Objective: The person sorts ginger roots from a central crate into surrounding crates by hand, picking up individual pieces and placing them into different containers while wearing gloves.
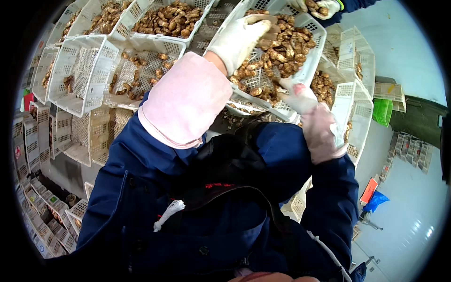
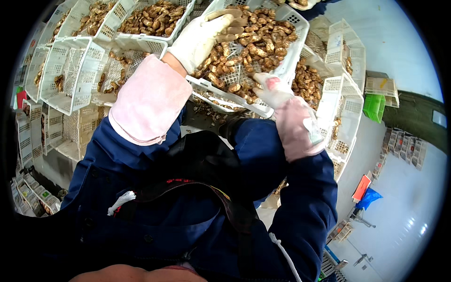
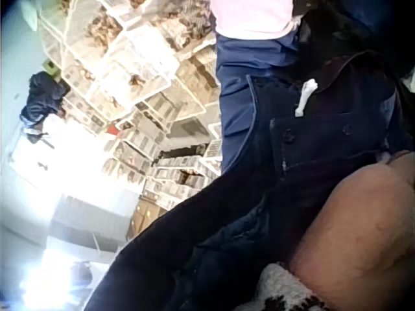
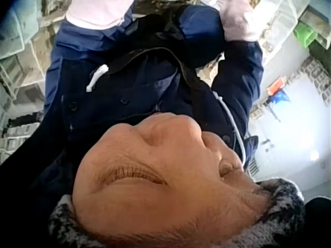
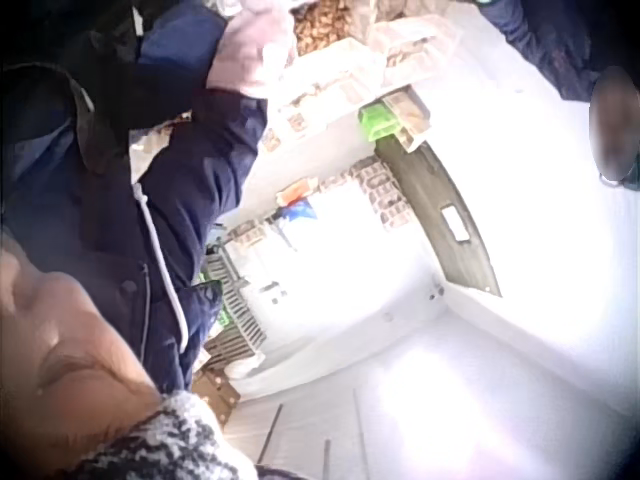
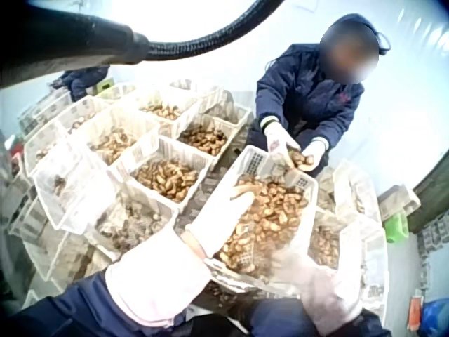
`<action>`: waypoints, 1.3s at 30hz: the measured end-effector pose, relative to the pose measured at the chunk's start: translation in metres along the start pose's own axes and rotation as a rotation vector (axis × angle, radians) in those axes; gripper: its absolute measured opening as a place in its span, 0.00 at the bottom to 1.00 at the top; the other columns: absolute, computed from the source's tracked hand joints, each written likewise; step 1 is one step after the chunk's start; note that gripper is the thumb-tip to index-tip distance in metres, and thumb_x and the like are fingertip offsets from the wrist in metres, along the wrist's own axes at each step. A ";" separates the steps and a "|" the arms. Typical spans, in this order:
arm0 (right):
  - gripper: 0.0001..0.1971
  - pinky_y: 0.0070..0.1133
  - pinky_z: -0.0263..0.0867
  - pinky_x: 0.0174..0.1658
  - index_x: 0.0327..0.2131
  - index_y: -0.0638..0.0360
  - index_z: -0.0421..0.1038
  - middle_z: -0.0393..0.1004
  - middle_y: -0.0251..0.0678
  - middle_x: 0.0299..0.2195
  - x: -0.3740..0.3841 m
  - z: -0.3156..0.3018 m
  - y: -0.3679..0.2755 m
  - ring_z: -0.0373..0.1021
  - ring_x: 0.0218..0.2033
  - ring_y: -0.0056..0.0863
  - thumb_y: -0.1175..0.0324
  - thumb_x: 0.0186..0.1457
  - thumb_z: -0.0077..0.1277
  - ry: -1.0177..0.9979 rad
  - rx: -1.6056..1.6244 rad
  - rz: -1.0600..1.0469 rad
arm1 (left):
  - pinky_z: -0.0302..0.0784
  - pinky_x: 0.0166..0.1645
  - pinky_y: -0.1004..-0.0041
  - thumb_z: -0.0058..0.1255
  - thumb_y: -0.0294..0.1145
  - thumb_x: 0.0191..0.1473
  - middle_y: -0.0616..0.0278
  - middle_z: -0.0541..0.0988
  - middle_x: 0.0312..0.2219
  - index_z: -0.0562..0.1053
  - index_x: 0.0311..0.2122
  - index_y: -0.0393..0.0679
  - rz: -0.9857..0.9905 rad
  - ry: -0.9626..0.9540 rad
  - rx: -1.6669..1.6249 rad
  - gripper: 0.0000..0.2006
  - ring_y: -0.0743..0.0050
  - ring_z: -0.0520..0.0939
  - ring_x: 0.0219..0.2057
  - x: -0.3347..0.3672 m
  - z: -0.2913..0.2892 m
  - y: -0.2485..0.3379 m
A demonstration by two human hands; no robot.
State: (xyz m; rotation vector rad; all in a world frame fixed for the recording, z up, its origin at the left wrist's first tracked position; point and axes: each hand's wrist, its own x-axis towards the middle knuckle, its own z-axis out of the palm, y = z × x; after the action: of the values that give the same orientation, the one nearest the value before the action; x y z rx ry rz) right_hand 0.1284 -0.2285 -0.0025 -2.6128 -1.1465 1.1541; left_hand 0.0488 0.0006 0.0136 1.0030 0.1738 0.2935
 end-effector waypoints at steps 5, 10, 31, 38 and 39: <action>0.36 0.27 0.54 0.64 0.65 0.46 0.50 0.50 0.41 0.65 0.108 0.072 0.038 0.52 0.64 0.41 0.55 0.54 0.49 -0.311 -0.441 -0.049 | 0.75 0.43 0.76 0.48 0.33 0.61 0.62 0.81 0.39 0.73 0.48 0.39 0.024 -0.038 0.045 0.14 0.75 0.80 0.39 0.008 0.006 -0.001; 0.31 0.27 0.58 0.62 0.61 0.50 0.57 0.56 0.45 0.62 0.122 0.064 0.007 0.58 0.61 0.41 0.52 0.56 0.46 -0.392 -0.537 0.082 | 0.76 0.44 0.76 0.46 0.32 0.61 0.62 0.81 0.38 0.73 0.48 0.38 0.060 -0.029 0.078 0.14 0.76 0.80 0.38 0.008 0.001 0.005; 0.19 0.23 0.66 0.50 0.51 0.63 0.65 0.73 0.37 0.45 -0.002 -0.008 -0.026 0.70 0.44 0.27 0.62 0.62 0.46 0.659 1.758 -0.446 | 0.74 0.38 0.77 0.52 0.47 0.58 0.67 0.79 0.32 0.73 0.45 0.43 -0.358 -0.265 0.165 0.19 0.79 0.78 0.32 -0.024 0.045 -0.005; 0.13 0.33 0.62 0.21 0.29 0.52 0.59 0.59 0.32 0.17 -0.036 -0.021 -0.069 0.63 0.19 0.31 0.57 0.62 0.46 0.364 1.943 -0.366 | 0.67 0.21 0.77 0.41 0.54 0.62 0.65 0.77 0.22 0.74 0.42 0.48 -0.548 -0.145 -0.258 0.20 0.76 0.74 0.17 -0.041 0.067 0.012; 0.12 0.33 0.60 0.19 0.30 0.52 0.59 0.58 0.31 0.17 -0.036 -0.022 -0.068 0.61 0.17 0.30 0.58 0.62 0.46 0.345 1.925 -0.350 | 0.67 0.21 0.77 0.41 0.54 0.61 0.65 0.77 0.22 0.74 0.42 0.48 -0.557 -0.167 -0.204 0.20 0.76 0.74 0.17 -0.040 0.066 0.011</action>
State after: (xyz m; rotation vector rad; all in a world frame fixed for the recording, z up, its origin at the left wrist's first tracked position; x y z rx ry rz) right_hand 0.0859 -0.1986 0.0580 -0.9314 -0.0414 0.8080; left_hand 0.0273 -0.0591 0.0583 0.7364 0.2580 -0.2763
